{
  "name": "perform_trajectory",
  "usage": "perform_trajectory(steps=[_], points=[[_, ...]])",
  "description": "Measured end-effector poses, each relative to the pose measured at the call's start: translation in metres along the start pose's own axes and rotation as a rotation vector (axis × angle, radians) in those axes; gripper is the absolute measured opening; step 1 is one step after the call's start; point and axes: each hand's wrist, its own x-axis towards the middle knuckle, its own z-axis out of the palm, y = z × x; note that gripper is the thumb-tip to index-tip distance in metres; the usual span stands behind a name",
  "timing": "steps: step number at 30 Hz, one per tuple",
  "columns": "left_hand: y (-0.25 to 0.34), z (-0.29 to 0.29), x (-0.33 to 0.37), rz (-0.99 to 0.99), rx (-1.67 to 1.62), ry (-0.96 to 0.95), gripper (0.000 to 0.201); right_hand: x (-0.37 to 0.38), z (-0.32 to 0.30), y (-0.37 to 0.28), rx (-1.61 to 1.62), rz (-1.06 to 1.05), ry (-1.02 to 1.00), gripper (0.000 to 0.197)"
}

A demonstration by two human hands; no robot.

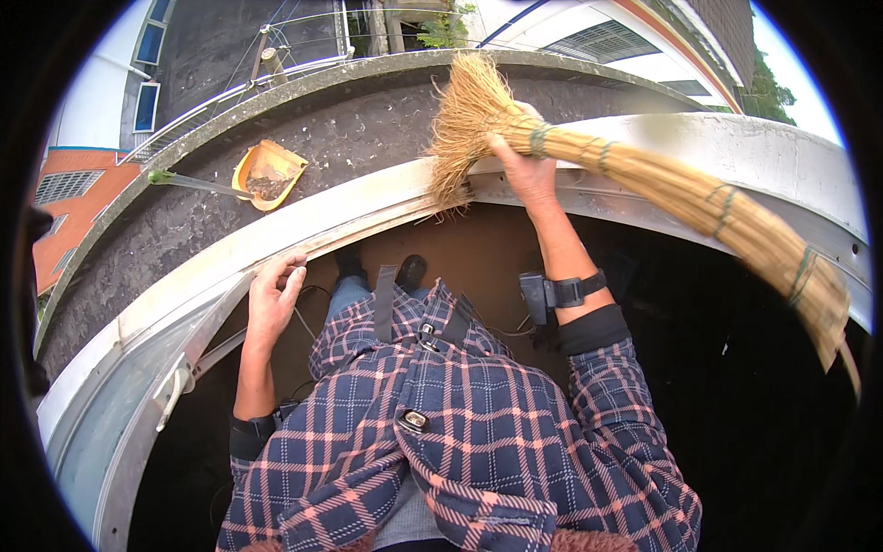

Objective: The person sweeps debris from a balcony floor using a straw broom and collects it with a dustpan. They repeatedly sweep small areas and transfer the debris into the dustpan, then continue sweeping other sections of the balcony.

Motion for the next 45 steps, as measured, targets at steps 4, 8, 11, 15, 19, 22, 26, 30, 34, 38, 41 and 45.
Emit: perform_trajectory(steps=[4,8,11,15,19,22,26,30,34,38,41,45], points=[[-0.002,0.001,0.001,0.024,0.034,-0.007,0.024,0.005,-0.030,-0.019,0.070,-0.092,-0.054,0.047],[-0.004,0.004,0.004,0.006,0.033,-0.013,0.023,-0.003,-0.036,-0.010,-0.267,-0.324,0.022,0.054],[-0.006,0.006,0.005,0.024,0.025,-0.026,0.023,-0.008,-0.002,0.012,-0.316,-0.342,0.041,0.057],[-0.007,0.005,0.002,0.061,0.056,-0.017,0.023,-0.003,-0.008,0.004,-0.099,-0.221,0.028,0.055],[-0.007,0.005,-0.001,0.029,0.039,0.003,0.023,-0.010,-0.033,-0.014,-0.161,-0.195,-0.047,0.059],[-0.008,0.005,0.000,0.009,0.035,-0.010,0.023,-0.017,-0.020,-0.006,-0.291,-0.163,0.017,0.057],[-0.009,0.005,0.000,0.021,0.045,-0.006,0.023,-0.014,-0.017,0.000,-0.190,-0.150,0.003,0.057],[-0.010,0.006,-0.002,-0.002,0.035,-0.003,0.023,-0.022,-0.048,-0.015,-0.304,-0.341,0.067,0.054],[-0.009,0.007,0.000,-0.020,0.048,-0.025,0.022,-0.029,-0.025,-0.006,-0.393,-0.233,0.006,0.055],[-0.009,0.009,0.002,0.062,0.071,-0.033,0.022,-0.020,-0.017,-0.004,-0.204,-0.256,0.027,0.057],[-0.010,0.009,-0.001,0.049,0.076,-0.029,0.022,-0.021,-0.047,-0.018,-0.192,-0.267,-0.011,0.056],[-0.012,0.009,0.000,0.029,0.063,-0.018,0.022,-0.030,-0.048,-0.012,-0.181,-0.292,-0.059,0.058]])
